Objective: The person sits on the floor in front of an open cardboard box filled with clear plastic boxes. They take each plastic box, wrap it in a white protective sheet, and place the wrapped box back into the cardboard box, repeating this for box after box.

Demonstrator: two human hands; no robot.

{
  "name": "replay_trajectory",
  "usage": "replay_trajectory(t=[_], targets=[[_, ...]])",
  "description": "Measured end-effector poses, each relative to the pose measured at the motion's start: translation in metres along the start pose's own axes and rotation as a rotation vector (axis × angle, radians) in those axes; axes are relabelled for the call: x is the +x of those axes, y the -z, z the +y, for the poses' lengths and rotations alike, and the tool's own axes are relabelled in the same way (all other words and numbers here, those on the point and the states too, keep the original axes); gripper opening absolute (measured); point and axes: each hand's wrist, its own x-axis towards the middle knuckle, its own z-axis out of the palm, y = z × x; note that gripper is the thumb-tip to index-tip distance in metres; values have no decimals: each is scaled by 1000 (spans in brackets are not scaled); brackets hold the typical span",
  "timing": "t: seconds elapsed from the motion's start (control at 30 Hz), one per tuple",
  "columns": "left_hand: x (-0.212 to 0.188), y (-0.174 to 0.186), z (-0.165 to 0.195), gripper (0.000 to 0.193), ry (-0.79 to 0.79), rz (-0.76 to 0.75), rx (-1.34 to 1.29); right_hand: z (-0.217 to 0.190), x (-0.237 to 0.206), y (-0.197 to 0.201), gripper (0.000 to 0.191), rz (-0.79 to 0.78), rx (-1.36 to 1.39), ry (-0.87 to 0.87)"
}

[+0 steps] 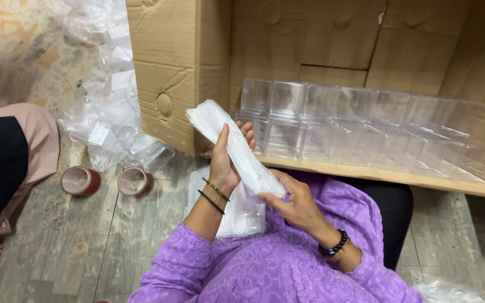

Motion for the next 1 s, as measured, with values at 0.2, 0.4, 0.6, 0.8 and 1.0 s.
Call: replay_trajectory(t=[0.2, 0.4, 0.6, 0.8, 1.0], targets=[[-17, 6, 5, 52, 24, 34, -19, 46, -11, -11, 23, 95, 181, -139], [-33, 19, 13, 51, 65, 50, -36, 90, -16, -26, 24, 34, 983, -328], [-38, 31, 11, 49, 15, 60, 44, 84, -14, -16, 44, -122, 755, -403], [-40, 26, 2, 50, -16, 85, 96, 32, 10, -13, 74, -46, -60, 231], [-54, 23, 5, 50, -38, -10, 26, 27, 20, -32, 25, 167, -210, 62]])
